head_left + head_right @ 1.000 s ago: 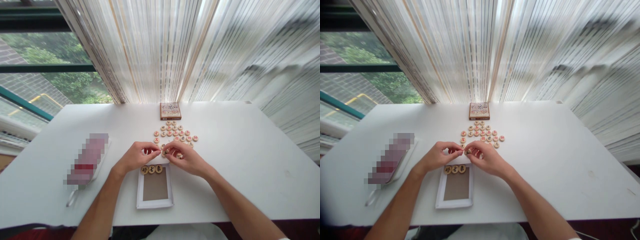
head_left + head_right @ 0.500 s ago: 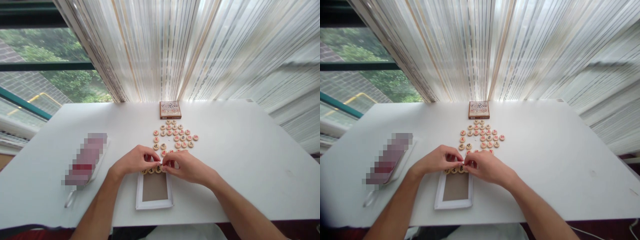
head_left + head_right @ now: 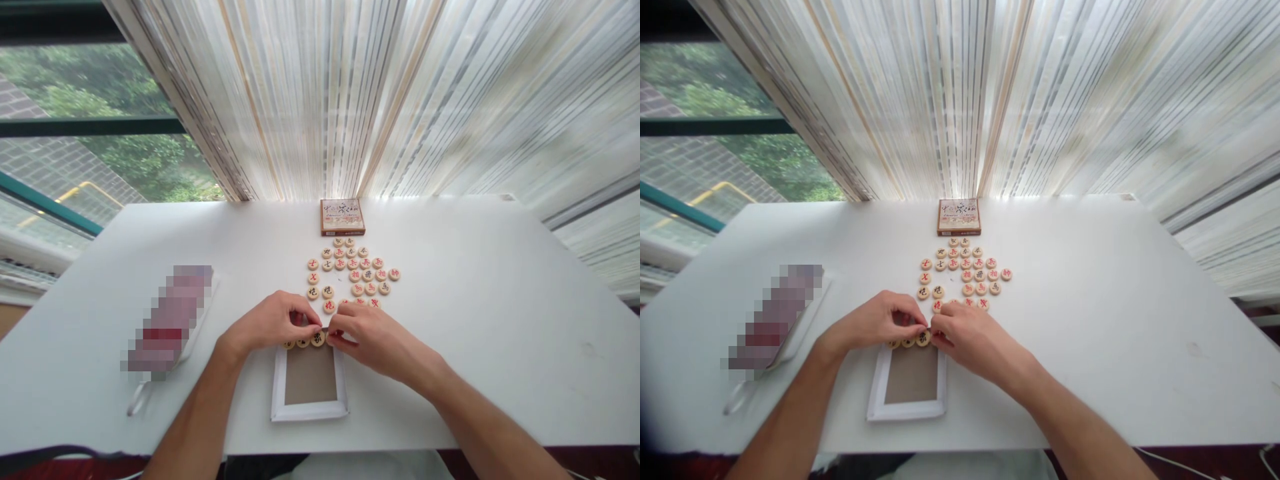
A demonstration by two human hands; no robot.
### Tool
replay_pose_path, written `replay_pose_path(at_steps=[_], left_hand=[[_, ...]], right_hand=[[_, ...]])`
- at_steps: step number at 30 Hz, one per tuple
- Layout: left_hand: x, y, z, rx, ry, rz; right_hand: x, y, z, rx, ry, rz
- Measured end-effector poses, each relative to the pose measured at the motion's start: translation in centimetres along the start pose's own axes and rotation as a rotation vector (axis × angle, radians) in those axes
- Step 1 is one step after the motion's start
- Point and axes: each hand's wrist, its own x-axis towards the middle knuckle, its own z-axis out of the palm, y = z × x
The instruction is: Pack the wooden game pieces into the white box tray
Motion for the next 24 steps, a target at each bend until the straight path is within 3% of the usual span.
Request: replay_pose_path(at_steps=[11,19,24], left_hand=[[-0.2,0.5,0.2,0.042,-0.008,0.031],[-0.1,0.6,0.2,0.074,-0.001,0.036],[-0.2,0.5,0.2,0.071,0.001,0.014]], right_hand=[[-0.4,-0.1,-0.2,-0.017,-0.006,0.004],[-0.3,-0.1,0.8,-0.062,0.030,0.034],[-0.2,-0.1,0.1,-0.044,0.041,0.035]])
